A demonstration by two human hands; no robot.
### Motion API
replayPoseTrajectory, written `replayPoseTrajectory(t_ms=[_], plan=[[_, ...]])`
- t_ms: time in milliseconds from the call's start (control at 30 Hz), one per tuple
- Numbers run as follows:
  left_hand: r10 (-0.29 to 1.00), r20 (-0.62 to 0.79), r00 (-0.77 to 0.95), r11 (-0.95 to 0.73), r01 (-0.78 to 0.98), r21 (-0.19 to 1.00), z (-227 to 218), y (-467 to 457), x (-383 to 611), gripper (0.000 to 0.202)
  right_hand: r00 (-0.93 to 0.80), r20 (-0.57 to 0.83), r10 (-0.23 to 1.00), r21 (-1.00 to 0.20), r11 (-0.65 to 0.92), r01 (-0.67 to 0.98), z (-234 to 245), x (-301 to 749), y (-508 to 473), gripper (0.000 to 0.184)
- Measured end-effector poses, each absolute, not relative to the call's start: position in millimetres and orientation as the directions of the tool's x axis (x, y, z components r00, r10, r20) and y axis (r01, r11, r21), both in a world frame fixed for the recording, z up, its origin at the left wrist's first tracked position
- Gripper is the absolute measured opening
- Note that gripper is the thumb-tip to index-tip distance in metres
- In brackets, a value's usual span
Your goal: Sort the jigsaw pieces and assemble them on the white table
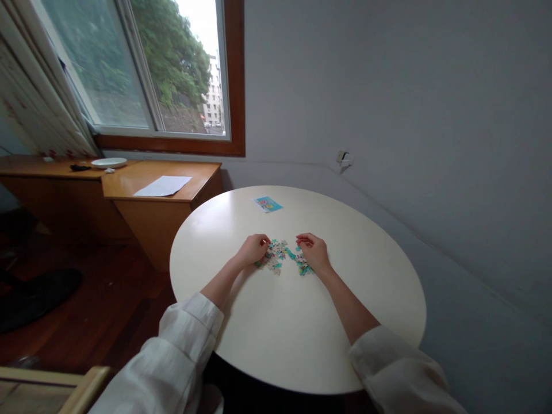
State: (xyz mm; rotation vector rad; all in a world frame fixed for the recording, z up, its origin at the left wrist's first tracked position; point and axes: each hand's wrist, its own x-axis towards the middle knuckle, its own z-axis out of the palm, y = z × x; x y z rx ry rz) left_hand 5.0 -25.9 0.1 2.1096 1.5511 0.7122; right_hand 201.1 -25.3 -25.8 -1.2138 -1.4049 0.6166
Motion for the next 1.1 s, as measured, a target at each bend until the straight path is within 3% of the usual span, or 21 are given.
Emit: replayPoseTrajectory(t_ms=[167,333,467,567,867,1100], plan=[[0.972,0.120,0.200,-0.226,0.677,0.701,-2.1,-24.2,8.0,0.025,0.056,0.498,0.866,-0.787,0.423,0.450,-14.7,189.9,-39.2,0.019],[0.972,0.201,0.119,-0.231,0.616,0.753,-4.1,-20.0,8.1,0.023,-0.234,0.618,0.751,-0.577,0.635,0.513,0.8,160.1,-66.7,0.021],[0.971,0.235,0.039,-0.213,0.582,0.785,-3.8,-17.1,6.1,0.023,-0.537,0.554,0.636,-0.431,0.771,0.469,-3.2,144.2,-78.2,0.025],[0.969,0.247,0.012,-0.210,0.566,0.797,-3.6,-16.7,5.6,0.023,-0.654,0.466,0.596,-0.369,0.802,0.469,-12.8,142.6,-76.6,0.020],[0.977,0.204,0.065,-0.203,0.590,0.782,-5.3,-17.1,7.1,0.022,-0.561,0.477,0.676,-0.348,0.732,0.586,-25.5,152.7,-59.0,0.020],[0.980,0.185,0.074,-0.192,0.597,0.779,-2.5,-20.3,9.2,0.024,-0.340,0.457,0.822,-0.371,0.524,0.767,-23.8,177.4,-44.9,0.022]])
